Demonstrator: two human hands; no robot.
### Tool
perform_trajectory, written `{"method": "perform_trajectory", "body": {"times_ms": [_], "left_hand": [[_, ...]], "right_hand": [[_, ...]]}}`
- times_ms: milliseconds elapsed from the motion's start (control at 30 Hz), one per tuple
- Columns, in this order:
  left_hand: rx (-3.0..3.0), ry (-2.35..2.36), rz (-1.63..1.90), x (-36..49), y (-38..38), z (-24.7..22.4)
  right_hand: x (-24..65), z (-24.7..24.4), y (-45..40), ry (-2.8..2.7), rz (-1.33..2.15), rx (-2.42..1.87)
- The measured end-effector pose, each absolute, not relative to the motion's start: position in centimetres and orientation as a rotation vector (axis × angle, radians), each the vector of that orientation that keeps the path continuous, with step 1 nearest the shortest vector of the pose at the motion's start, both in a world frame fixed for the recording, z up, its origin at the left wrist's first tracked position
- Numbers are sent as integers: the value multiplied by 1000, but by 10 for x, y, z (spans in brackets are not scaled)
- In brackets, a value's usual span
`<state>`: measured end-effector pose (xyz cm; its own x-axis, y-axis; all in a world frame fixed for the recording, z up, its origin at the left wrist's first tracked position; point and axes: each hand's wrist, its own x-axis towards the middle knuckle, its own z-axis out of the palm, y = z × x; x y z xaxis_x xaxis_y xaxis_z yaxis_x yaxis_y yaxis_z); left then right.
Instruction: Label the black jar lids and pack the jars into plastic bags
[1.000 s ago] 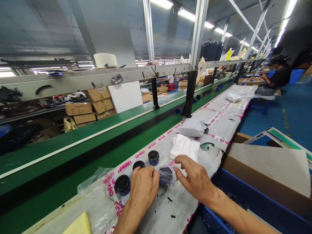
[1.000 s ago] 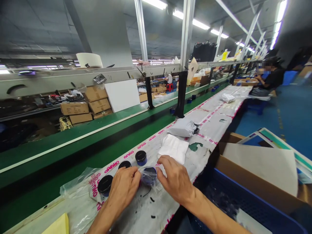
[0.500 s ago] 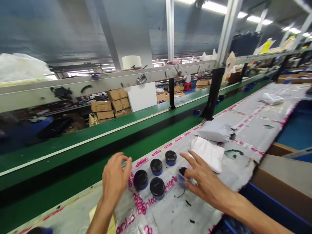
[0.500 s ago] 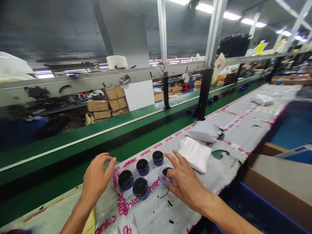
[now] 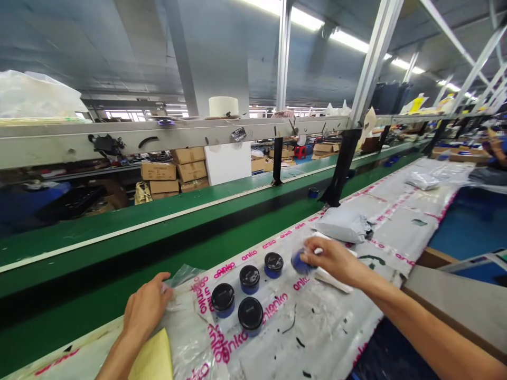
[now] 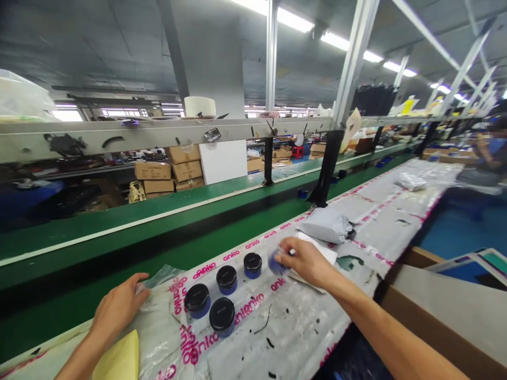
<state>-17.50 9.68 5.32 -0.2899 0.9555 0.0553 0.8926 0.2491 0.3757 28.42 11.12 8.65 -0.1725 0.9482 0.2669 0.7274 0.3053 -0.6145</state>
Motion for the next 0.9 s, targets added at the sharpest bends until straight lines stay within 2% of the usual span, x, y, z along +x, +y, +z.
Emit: {"method": "perform_trajectory", "body": {"times_ms": [100, 267, 367, 500, 567, 733, 833, 900], "left_hand": [[1645, 2281, 732, -175, 96, 59], [1381, 1910, 1134, -159, 82, 81], [1235, 1660, 1302, -141, 68, 98], [1122, 1419, 1429, -106, 59, 113], [1113, 1317, 1452, -85, 58, 116], [1109, 1140, 1429, -42, 54, 118], [1090, 1134, 1469, -27, 50, 114], [1063, 1154, 1533, -20, 48, 110]], "right_hand": [[287, 96, 156, -1918, 353, -1655], [274, 78, 204, -1861, 364, -1754], [270, 76, 196, -1780, 297, -1748], [248, 95, 144, -1668, 165, -1581], [224, 104, 109, -1705, 373, -1364], [166, 95, 53, -1692, 1239, -1149], [148, 83, 39, -1442, 1543, -872], [139, 79, 33, -1225, 1619, -741]]}}
